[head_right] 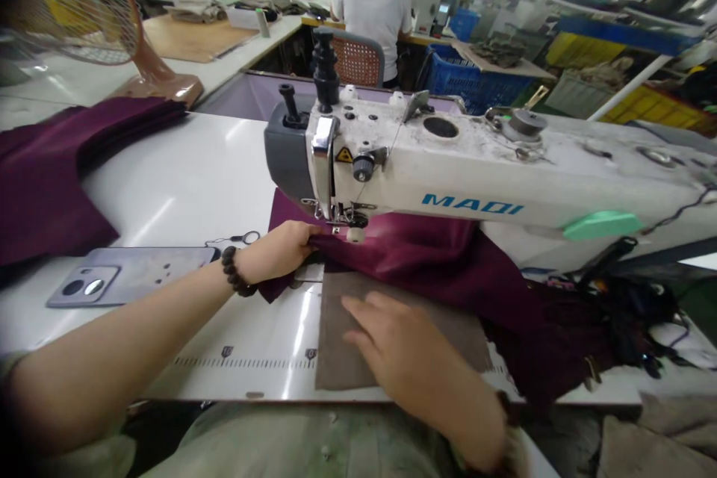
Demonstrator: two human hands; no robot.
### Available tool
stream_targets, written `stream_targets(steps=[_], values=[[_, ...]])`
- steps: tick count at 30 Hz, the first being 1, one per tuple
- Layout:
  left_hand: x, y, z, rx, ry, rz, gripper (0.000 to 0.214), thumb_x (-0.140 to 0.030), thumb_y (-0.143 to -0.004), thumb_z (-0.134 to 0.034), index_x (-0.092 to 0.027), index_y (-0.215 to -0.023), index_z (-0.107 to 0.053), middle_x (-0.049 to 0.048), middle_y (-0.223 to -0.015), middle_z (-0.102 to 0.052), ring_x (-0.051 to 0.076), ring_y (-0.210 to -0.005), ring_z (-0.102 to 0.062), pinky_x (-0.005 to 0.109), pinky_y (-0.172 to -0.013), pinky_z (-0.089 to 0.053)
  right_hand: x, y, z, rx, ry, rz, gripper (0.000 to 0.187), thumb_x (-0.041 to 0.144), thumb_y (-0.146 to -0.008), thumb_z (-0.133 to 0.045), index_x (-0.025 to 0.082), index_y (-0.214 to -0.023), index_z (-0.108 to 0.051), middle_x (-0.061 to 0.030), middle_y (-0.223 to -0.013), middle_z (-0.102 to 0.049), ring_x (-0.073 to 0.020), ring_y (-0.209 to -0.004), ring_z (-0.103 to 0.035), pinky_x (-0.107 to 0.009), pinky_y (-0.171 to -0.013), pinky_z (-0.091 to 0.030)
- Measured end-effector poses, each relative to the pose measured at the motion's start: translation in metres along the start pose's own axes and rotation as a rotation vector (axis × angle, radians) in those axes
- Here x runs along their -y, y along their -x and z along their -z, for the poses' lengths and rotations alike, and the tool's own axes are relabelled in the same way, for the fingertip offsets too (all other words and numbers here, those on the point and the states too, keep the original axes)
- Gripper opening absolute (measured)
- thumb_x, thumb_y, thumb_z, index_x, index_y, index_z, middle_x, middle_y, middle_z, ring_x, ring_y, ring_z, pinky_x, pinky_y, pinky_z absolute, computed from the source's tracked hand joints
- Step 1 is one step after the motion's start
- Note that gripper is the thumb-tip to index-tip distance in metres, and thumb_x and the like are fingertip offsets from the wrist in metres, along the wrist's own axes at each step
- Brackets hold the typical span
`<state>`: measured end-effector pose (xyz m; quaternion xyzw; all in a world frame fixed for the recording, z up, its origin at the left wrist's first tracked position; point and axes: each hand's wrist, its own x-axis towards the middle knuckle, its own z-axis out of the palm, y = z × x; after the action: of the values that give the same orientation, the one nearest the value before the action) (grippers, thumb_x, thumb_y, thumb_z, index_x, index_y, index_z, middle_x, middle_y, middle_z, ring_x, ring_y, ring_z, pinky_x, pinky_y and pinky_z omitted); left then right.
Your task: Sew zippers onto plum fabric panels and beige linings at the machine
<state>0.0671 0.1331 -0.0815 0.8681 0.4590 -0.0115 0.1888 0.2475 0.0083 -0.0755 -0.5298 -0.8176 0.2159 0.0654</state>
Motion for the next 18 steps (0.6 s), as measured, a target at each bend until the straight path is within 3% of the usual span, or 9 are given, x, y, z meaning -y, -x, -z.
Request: stream_targets(steps=[3,5,10,14,18], values=[[-0.001,-0.001,-0.001,-0.018,0.013,0.003,0.027,-0.003,-0.08,-0.043,-0.012,-0.098,-0.062,0.0077,-0.092,-0.068,0.019,-0.087,-0.064,0.023,-0.075,-0.046,0.013,-0.02,-0.014,0.117,0.038,-0.164,0.043,0.025,-0.085,-0.052,0.014,-0.126,-0.047,-0.0116,-0.096,-0.065,-0.0236,-0.089,-0.062,-0.035,-0.076,-0.048],[-0.002,0.001,-0.003,-0.052,0.023,0.009,0.028,-0.003,-0.081,-0.043,-0.011,-0.101,-0.061,0.0088,-0.096,-0.067,0.02,-0.091,-0.063,0.024,-0.078,-0.046,0.016,-0.033,-0.017,0.126,0.045,-0.241,0.053,0.027,-0.083,-0.054,0.01,-0.131,-0.04,-0.0162,-0.099,-0.064,-0.0273,-0.094,-0.061,-0.037,-0.079,-0.046],[-0.007,0.004,-0.006,-0.118,0.065,-0.021,0.021,-0.01,-0.083,-0.049,-0.012,-0.101,-0.059,0.007,-0.098,-0.066,0.019,-0.093,-0.063,0.022,-0.077,-0.046,0.007,-0.044,-0.011,0.099,-0.096,-0.193,0.065,0.03,-0.078,-0.06,0.012,-0.135,-0.033,-0.0151,-0.106,-0.062,-0.0254,-0.094,-0.06,-0.035,-0.083,-0.043],[-0.01,0.005,-0.011,-0.111,0.049,-0.052,0.024,-0.026,-0.073,-0.067,-0.012,-0.091,-0.06,0.0059,-0.086,-0.067,0.02,-0.08,-0.065,0.022,-0.066,-0.048,0.001,-0.043,-0.01,0.118,-0.239,-0.191,0.061,0.03,-0.079,-0.059,0.014,-0.133,-0.036,-0.0096,-0.096,-0.064,-0.0201,-0.085,-0.061,-0.03,-0.078,-0.043],[-0.012,0.005,-0.018,-0.131,-0.043,-0.043,0.026,-0.024,-0.072,-0.068,-0.01,-0.093,-0.059,0.0111,-0.091,-0.066,0.024,-0.085,-0.064,0.028,-0.072,-0.048,0.0,-0.044,-0.01,0.11,-0.289,-0.186,0.061,0.027,-0.079,-0.059,0.018,-0.133,-0.034,-0.0056,-0.089,-0.063,-0.0167,-0.078,-0.061,-0.028,-0.075,-0.042]])
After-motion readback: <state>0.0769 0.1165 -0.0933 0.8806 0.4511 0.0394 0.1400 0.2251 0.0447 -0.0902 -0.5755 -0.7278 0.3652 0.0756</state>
